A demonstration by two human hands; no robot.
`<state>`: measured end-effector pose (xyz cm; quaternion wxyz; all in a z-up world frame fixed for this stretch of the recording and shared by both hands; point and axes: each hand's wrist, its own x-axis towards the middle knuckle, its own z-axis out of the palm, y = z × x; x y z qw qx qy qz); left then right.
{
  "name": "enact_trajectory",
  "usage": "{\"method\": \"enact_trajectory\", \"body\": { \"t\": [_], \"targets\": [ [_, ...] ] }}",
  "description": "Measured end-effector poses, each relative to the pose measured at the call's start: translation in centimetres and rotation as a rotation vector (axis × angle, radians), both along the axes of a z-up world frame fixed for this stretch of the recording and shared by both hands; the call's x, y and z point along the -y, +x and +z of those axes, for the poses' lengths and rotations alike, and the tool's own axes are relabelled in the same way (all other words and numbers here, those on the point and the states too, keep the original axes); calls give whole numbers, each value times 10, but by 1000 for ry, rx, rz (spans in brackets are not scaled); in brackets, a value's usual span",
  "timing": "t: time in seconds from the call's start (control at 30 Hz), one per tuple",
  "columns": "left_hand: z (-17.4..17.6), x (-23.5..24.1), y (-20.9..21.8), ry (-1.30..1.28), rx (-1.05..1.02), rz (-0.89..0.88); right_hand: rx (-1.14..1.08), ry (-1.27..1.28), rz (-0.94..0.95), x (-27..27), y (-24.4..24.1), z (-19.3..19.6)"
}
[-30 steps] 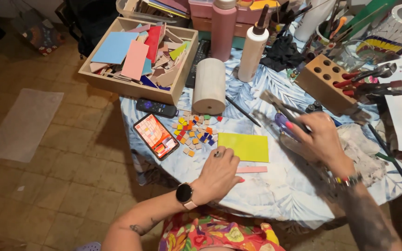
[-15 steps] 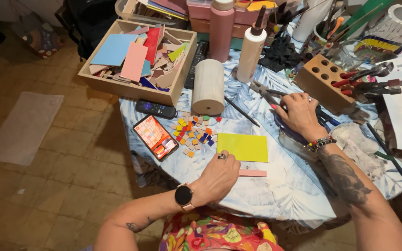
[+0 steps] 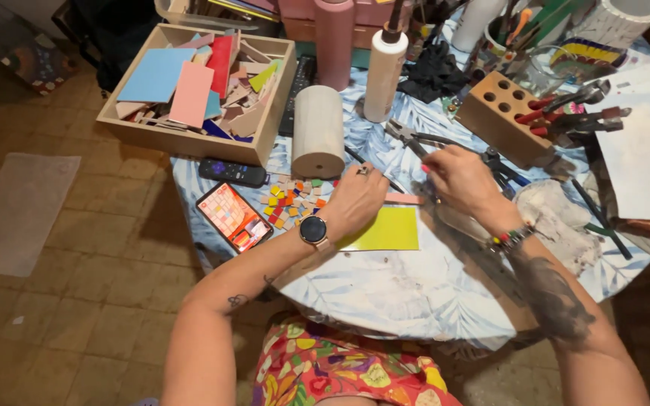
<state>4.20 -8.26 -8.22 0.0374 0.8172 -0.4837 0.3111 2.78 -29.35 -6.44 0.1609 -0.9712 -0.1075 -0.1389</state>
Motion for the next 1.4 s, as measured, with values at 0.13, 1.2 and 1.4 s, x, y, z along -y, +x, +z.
{"method": "enact_trajectory", "body": {
  "t": [0.13,1.2,1.4],
  "targets": [
    [2,-5,-10,1,-36,12,-116,-21,154,-37,26,17],
    [42,-16,-104,282,-584,387,245,-376,-296,31,-111,-9],
    [49,-23,-109,226,-635,387,94,-193,-159,6,-128,-10]
  ]
}}
